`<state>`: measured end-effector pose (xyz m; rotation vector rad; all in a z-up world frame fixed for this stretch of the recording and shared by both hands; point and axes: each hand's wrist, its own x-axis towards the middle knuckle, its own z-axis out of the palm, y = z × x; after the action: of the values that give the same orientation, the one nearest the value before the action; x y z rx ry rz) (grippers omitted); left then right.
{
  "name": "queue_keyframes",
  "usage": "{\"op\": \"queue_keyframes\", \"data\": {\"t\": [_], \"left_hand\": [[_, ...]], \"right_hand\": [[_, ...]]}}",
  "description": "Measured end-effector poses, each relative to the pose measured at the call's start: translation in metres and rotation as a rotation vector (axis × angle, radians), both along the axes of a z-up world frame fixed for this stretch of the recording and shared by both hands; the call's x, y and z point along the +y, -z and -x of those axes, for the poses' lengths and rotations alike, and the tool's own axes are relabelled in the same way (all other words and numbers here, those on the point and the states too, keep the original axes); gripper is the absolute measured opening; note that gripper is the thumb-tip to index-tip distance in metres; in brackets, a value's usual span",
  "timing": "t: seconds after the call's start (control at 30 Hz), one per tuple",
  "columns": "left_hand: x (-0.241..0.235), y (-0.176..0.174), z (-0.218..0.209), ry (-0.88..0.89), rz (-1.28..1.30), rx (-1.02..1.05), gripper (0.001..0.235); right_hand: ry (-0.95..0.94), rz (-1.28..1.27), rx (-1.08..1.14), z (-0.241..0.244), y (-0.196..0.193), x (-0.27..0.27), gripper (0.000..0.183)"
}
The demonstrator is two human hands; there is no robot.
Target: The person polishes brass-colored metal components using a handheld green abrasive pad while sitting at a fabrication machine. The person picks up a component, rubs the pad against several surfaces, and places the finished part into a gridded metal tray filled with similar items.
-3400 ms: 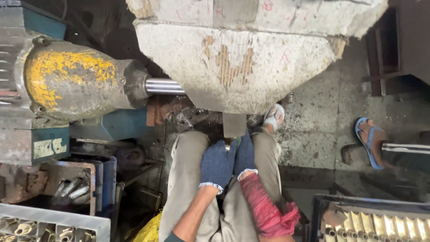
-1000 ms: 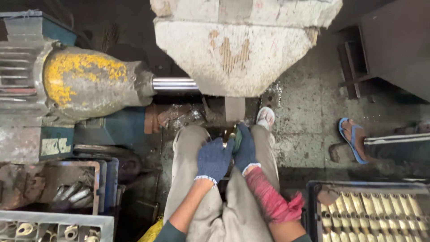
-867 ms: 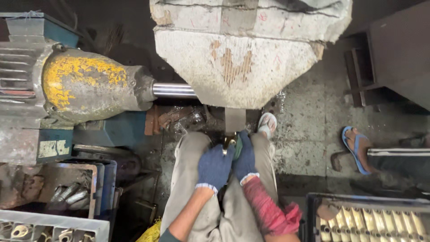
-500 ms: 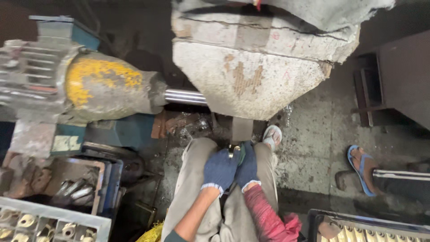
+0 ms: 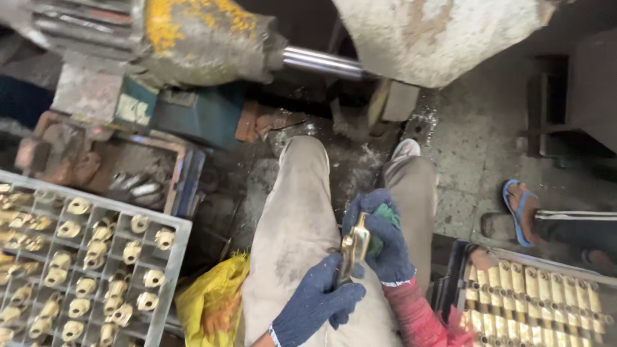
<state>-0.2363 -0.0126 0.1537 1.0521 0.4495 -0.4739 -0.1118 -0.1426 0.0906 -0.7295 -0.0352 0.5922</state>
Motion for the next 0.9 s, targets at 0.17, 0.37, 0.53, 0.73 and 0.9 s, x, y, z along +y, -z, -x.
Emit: {"op": "queue_keyframes", "data": {"t": [0.17, 0.37, 0.53, 0.73, 0.9], "left_hand": [[0.011, -0.027, 0.017, 0.018, 0.166, -0.001, 0.022], [0.012, -0.039, 0.017, 0.056, 0.118, 0.045, 0.024], [0.008, -0.031, 0.018, 0.111, 0.090, 0.032, 0.021], [0.002, -0.027, 0.020, 0.186, -0.105, 0.059, 0.023], [0.004, -0.032, 0.023, 0.159, -0.521, -0.145, 0.042]], "right_hand": [[-0.098, -0.077, -0.037, 0.018, -0.024, 0.005, 0.036], [-0.250, 0.174, -0.178, 0.021, -0.061, -0.013, 0.083], [-0.264, 0.529, -0.315, 0.029, -0.075, -0.025, 0.085], [-0.103, 0.512, -0.201, 0.036, -0.056, -0.023, 0.048], [0.045, 0.230, -0.030, 0.042, -0.044, -0.020, 0.035]]}}
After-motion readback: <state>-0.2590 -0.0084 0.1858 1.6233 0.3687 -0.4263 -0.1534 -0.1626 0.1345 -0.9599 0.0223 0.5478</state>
